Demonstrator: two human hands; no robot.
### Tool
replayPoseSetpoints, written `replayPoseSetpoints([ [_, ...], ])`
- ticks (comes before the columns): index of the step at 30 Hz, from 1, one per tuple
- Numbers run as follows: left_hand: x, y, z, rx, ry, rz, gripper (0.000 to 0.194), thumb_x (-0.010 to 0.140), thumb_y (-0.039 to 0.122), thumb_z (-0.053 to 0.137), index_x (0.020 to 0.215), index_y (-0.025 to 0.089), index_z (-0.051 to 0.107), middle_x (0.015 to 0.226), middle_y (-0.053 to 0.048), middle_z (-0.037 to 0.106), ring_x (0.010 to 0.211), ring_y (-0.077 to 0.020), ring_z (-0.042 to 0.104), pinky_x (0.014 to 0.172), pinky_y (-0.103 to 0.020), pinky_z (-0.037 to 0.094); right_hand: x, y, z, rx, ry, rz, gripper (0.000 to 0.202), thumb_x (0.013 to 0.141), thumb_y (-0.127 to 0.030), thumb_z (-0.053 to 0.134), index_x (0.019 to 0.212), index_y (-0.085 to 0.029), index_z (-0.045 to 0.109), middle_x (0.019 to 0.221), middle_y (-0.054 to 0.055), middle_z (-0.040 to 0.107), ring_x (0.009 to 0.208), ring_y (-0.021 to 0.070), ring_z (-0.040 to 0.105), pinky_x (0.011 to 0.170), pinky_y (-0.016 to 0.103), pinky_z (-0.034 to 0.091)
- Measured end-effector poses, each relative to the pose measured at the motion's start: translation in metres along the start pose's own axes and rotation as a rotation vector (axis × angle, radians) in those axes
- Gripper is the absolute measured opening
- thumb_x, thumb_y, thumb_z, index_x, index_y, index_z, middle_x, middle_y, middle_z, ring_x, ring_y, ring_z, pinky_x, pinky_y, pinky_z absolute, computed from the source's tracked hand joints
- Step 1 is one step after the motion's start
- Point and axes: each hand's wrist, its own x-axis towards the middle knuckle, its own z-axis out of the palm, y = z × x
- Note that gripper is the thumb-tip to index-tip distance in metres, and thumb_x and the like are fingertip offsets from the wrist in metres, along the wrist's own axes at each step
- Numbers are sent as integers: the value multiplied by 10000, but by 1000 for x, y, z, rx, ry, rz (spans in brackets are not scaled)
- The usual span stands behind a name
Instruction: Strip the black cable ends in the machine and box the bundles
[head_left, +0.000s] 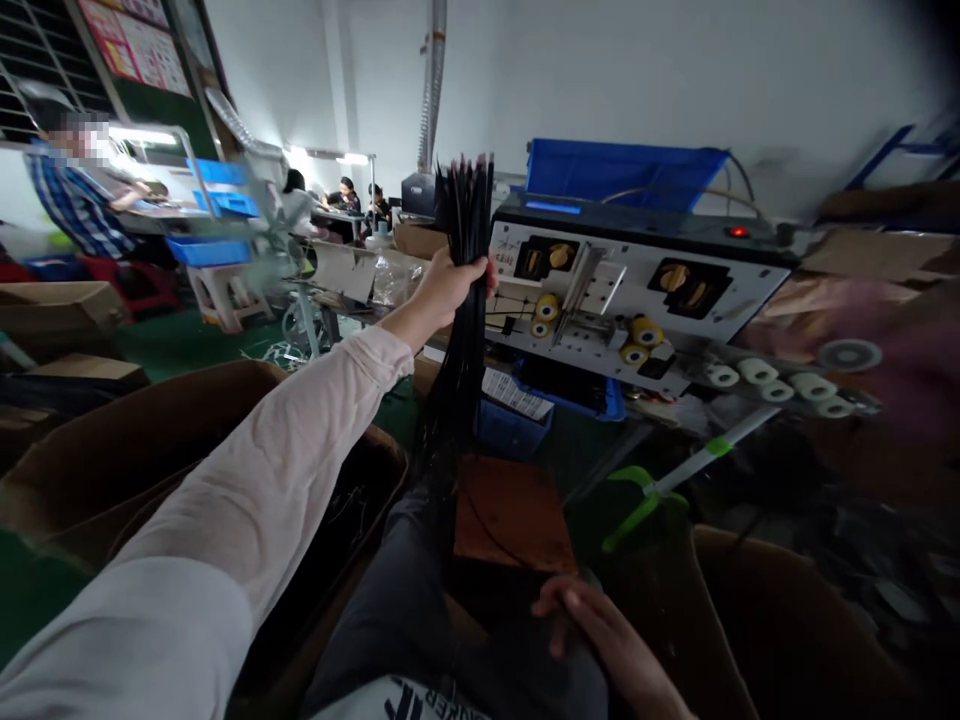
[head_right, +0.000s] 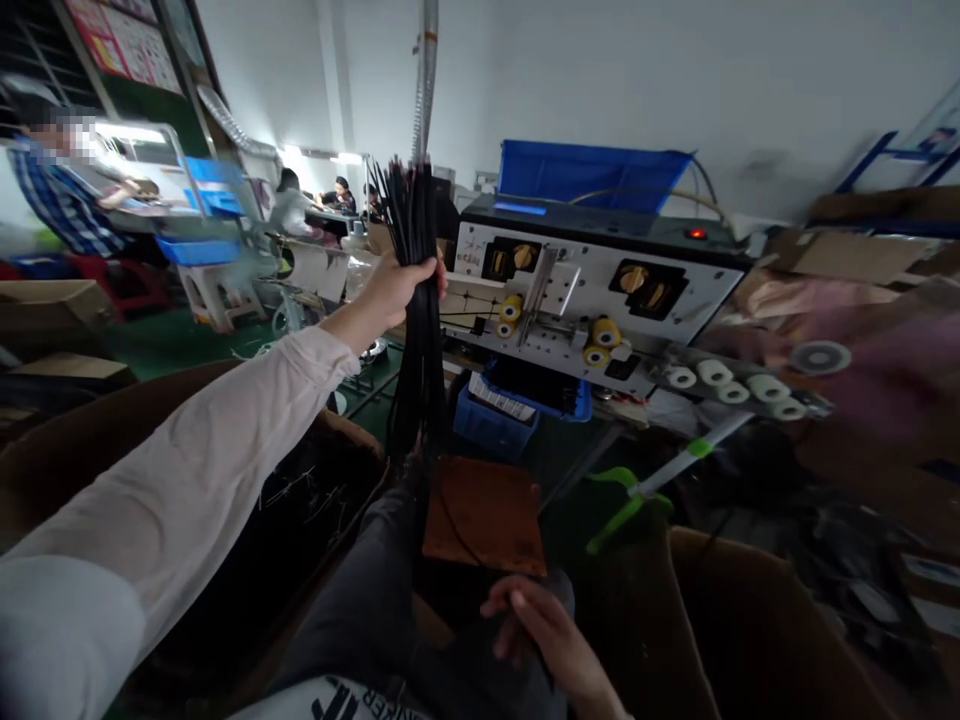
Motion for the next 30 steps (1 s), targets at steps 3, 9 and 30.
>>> replayPoseSetpoints([
  [3, -13, -4, 2, -35, -95, -54, 28, 779, 119, 554, 771, 125, 527, 622, 5, 547, 546, -90, 547, 550, -227, 465, -4, -73, 3, 157, -103, -111, 496, 777, -606, 467, 1103, -250, 578, 1130, 159, 623, 767, 250, 677, 522, 335, 505],
  [9, -39, -17, 4, -68, -174, -164, 108, 722, 169, 630, 777, 112, 556, 651, -20, 577, 591, -125, 587, 567, -256, 488, 40, -191, 25, -174, 221, -471, 345, 790, -463, 575, 976, -178, 631, 818, 86, 679, 550, 148, 606, 492, 257, 456],
  [30, -61, -29, 28, -131, 18, -257, 86, 680, 141, 638, 752, 127, 594, 602, 9, 582, 505, -100, 544, 522, -226, 455, 115, -290, 36, -536, 420, -644, 220, 747, -357, 599, 699, -145, 627, 471, -31, 563, 361, 75, 504, 372, 161, 334],
])
